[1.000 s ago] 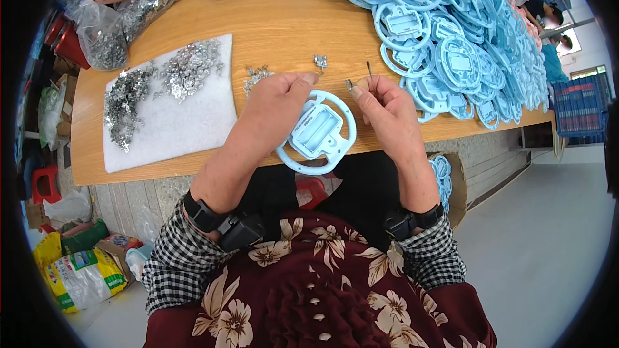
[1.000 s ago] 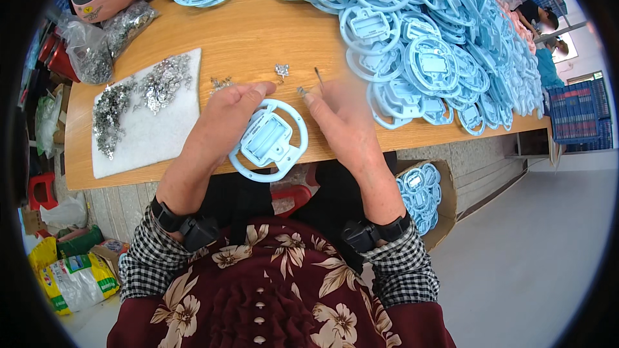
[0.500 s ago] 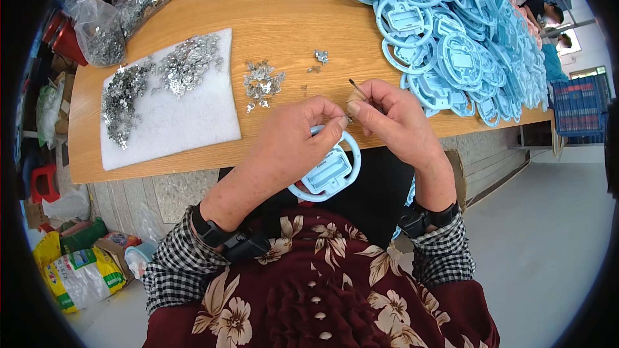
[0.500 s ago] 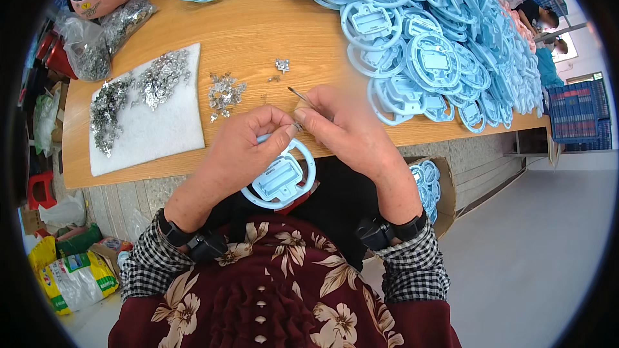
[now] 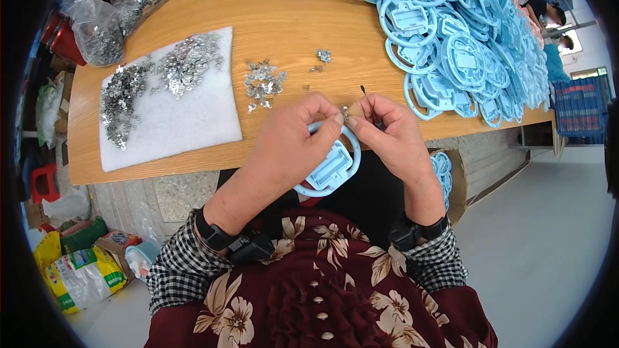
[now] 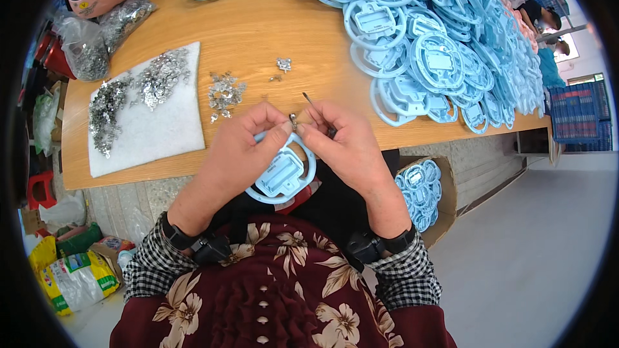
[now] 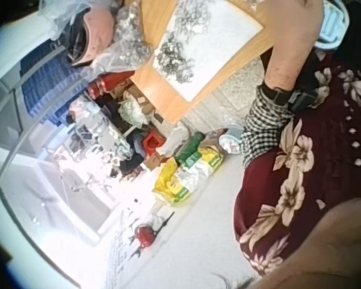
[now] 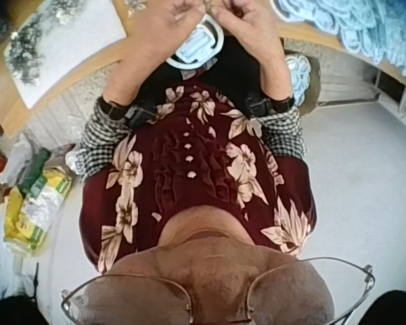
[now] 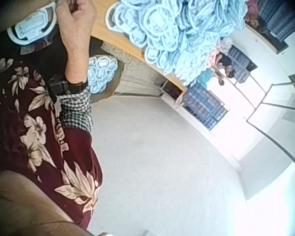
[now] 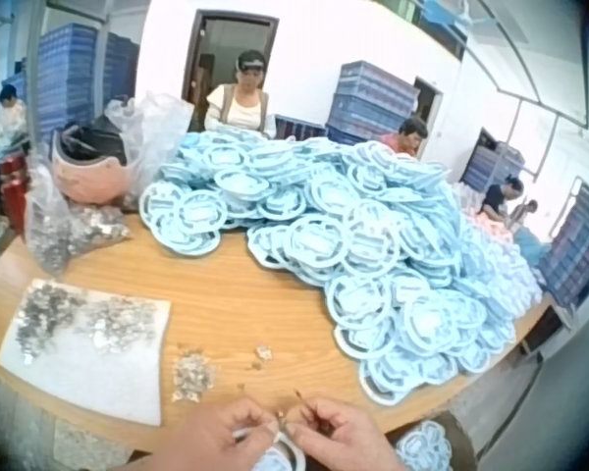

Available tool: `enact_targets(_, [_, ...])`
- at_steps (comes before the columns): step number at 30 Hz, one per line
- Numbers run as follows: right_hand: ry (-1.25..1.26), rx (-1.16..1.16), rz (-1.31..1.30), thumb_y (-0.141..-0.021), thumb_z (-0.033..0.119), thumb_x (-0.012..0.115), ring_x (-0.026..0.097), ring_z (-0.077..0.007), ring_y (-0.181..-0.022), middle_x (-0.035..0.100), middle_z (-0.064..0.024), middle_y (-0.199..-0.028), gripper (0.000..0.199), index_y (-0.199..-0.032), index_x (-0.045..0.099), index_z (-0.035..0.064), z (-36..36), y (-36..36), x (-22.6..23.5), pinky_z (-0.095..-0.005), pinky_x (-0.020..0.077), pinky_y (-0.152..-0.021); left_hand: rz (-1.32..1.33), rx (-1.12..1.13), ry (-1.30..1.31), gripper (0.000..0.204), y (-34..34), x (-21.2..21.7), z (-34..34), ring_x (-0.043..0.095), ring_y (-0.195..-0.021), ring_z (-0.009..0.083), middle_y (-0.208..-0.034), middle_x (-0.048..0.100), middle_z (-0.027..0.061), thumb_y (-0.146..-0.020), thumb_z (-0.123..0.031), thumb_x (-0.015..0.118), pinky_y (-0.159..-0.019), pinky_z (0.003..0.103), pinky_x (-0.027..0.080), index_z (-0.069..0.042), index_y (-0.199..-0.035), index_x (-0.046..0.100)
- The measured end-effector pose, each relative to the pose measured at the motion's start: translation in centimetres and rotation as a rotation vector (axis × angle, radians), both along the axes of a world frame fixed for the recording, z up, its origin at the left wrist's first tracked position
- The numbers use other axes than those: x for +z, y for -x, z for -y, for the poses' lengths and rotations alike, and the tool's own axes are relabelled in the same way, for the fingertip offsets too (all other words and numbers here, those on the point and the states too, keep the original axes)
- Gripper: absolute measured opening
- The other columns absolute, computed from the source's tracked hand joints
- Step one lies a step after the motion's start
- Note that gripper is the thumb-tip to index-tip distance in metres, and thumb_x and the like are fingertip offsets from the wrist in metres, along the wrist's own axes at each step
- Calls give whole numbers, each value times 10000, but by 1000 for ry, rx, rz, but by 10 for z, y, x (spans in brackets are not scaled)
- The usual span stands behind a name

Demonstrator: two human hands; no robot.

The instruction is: Assembling small silver metal components into light blue circular plastic frames using a needle tool.

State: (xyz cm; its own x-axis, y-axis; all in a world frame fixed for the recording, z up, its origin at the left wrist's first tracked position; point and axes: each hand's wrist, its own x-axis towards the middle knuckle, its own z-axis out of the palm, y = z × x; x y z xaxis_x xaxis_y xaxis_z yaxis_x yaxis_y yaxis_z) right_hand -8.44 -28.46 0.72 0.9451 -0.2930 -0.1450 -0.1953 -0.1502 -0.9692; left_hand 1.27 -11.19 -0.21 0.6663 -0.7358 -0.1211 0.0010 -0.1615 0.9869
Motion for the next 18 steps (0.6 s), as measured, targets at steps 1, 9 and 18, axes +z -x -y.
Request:
enact_targets(1, [-36, 14, -33, -912, 112, 686, 437, -29, -690, 488, 71, -750, 115, -906, 633, 10, 3, 2, 0, -222, 376, -603, 42, -16, -57, 189, 2, 4, -1, 637, -777, 97, -855, 690, 51, -989, -191, 627, -690, 266, 511, -2, -999, 642])
enact_targets(9, [51, -65, -9, -889, 105, 692, 478, -35, -680, 535, 64, -747, 102, -883, 646, 14, 8, 14, 9, -224, 391, -602, 86, 30, -43, 254, -3, -1, -12, 696, -727, 214, -821, 715, 148, -1004, -212, 557, -673, 341, 531, -1, -1066, 683])
enact_targets(18, [595, 110, 113, -842, 95, 723, 604, -200, -604, 624, -68, -705, 100, -860, 646, 34, -11, 5, 20, -322, 469, -552, 109, 78, -68, 277, -17, -11, -10, 646, -810, 76, -911, 708, 30, -1053, -189, 502, -724, 238, 518, 4, -1166, 665])
